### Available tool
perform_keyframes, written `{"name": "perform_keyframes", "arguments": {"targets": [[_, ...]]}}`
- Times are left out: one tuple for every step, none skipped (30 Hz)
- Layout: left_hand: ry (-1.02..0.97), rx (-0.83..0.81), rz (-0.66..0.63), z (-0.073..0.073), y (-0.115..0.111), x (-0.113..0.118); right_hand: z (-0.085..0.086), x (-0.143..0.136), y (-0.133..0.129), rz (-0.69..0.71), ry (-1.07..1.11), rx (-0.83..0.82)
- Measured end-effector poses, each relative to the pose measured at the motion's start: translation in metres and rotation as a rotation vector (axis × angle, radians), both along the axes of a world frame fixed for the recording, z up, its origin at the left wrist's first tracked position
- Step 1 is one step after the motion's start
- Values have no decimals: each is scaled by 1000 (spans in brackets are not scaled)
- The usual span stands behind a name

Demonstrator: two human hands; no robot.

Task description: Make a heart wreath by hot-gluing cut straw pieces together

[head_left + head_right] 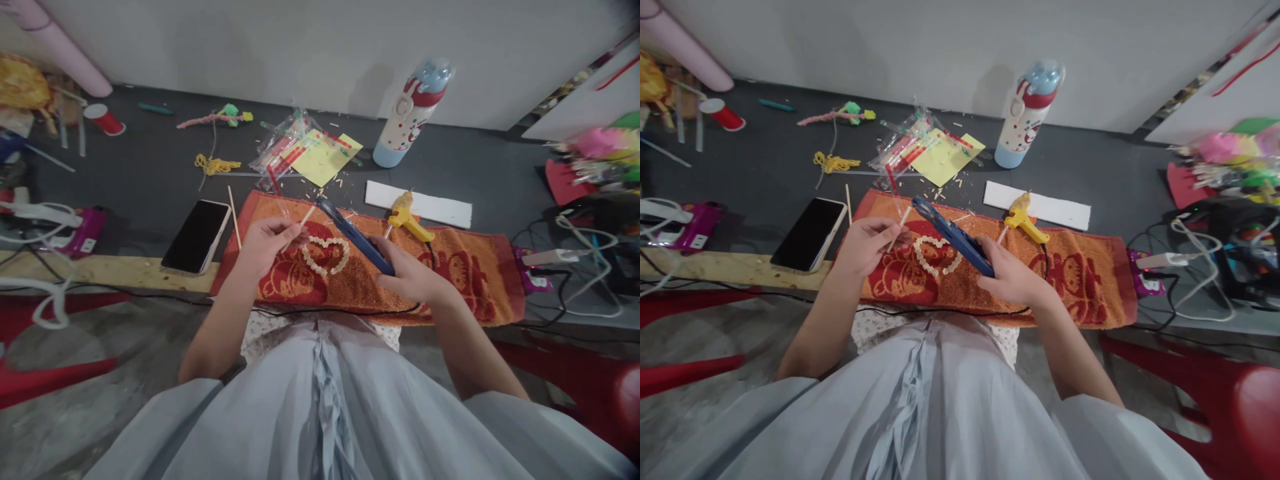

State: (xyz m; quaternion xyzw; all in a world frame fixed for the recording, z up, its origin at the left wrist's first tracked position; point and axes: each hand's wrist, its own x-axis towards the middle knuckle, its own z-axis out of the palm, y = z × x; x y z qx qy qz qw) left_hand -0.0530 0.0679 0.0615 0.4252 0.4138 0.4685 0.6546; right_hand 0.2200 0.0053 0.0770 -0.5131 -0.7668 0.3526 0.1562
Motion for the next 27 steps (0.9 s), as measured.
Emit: {"name": "perform_keyframes", "arguments": {"targets": [[-24,-21,36,-2,2,0,-2,1,0,-24,2,-10],[-52,-44,71,-3,4,1,-3,1,0,-52,3,-19],[-89,-70,98,-5,6,1,-5,1,0,-82,3,-26],[-139,-98,125,-6,8,2,-6,0,-1,-113,3,-32],[-198,-126,155,-6,10,3,-7,-1,-2,-144,1,-37],[-256,-148,190,-6,12,5,-8,-2,-3,-173,-3,-40],[-303,-159,227,-6,13,6,-9,-4,-4,-197,-8,-39],[-338,-157,270,-5,13,8,-10,-6,-6,-212,-11,-36],[-363,-144,317,-3,13,10,-11,-8,-8,-219,-11,-27],[-382,-124,360,-1,13,12,-11,-10,-9,-219,-7,-14],[-402,-101,396,1,12,14,-11,-13,-11,-217,1,0],[-425,-79,426,3,11,16,-11,-16,-13,-213,9,15],[-448,-66,452,4,10,19,-11,-19,-15,-211,14,29],[-467,-63,473,6,8,22,-11,-23,-16,-214,15,42],[-483,-69,492,7,6,25,-10,-27,-18,-219,11,52],[-495,-85,507,8,4,29,-9,-31,-19,-224,4,58],[-505,-102,520,9,2,32,-8,-34,-19,-228,-4,62],[-516,-111,532,9,0,36,-7,-38,-20,-230,-10,64],[-527,-111,540,9,-2,39,-7,-40,-19,-230,-11,67],[-535,-103,547,9,-4,42,-6,-43,-19,-229,-4,71],[-539,-93,555,8,-6,45,-6,-45,-19,-226,7,75],[-537,-86,564,8,-7,48,-6,-46,-19,-225,21,76],[-529,-85,576,8,-9,51,-6,-47,-19,-228,35,75],[-519,-90,589,9,-10,53,-6,-47,-19,-234,47,72],[-510,-98,603,9,-12,54,-6,-48,-19,-243,56,66],[-504,-103,609,9,-13,56,-6,-48,-19,-251,62,60],[-504,-102,609,10,-14,57,-6,-49,-19,-259,65,55]]}}
